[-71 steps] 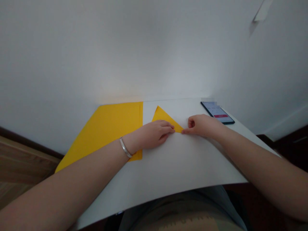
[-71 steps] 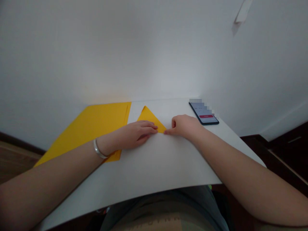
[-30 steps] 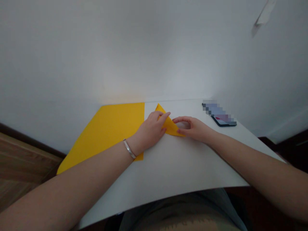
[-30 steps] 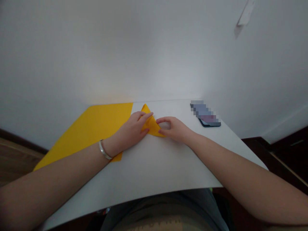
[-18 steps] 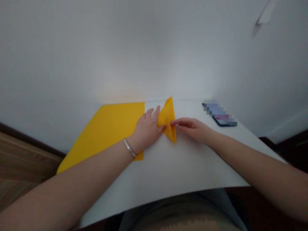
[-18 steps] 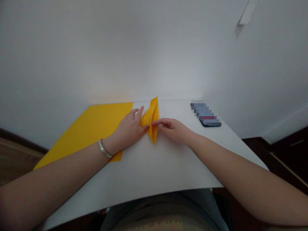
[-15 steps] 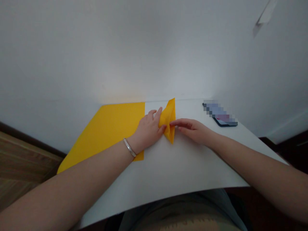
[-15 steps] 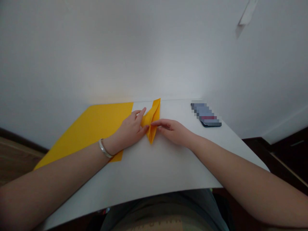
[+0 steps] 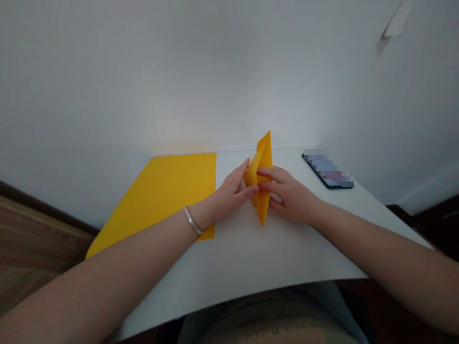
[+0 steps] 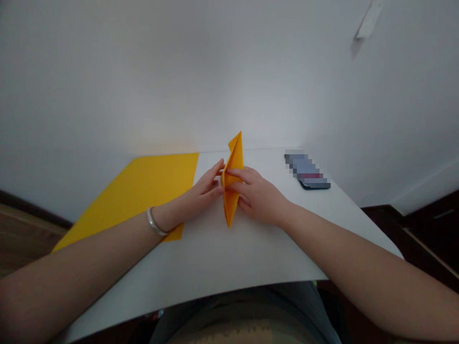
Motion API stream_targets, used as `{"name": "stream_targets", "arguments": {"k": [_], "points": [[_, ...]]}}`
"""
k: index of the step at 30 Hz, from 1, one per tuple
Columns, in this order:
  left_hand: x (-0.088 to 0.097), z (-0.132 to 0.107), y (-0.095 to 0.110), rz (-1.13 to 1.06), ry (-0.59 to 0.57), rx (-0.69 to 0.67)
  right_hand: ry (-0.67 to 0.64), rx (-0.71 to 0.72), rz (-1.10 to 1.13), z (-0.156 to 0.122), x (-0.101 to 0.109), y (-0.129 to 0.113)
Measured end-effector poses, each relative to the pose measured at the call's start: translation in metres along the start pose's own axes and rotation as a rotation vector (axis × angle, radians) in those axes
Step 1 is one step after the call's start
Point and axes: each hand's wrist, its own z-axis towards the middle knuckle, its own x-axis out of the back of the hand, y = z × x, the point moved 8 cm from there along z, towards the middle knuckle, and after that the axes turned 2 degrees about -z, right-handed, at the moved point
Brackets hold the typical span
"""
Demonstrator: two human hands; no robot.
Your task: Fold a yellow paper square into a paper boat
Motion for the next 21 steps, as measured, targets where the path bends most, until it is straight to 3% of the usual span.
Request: {"name": "stream_targets", "arguments": {"k": [5, 10, 16, 21], "points": [[-0.004, -0.002, -0.002, -0.218, -0.011, 0.076, -0.013, 0.081, -0.093, 0.004, 0.003, -0.012], [-0.008, -0.005, -0.002, -0.311, -0.019, 0.096, 0.036, 0.050, -0.029, 0.005, 0.014, -0.015], [-0.003, -0.003, 0.004, -0.249, 0.007, 0.052, 0.238, -0.206, 0.135, -0.003, 0.030, 0.007], [-0.003, -0.001, 0.006, -0.221, -0.004, 0.018, 0.122, -0.438, 0.329, -0.005, 0.009, 0.023]]}}
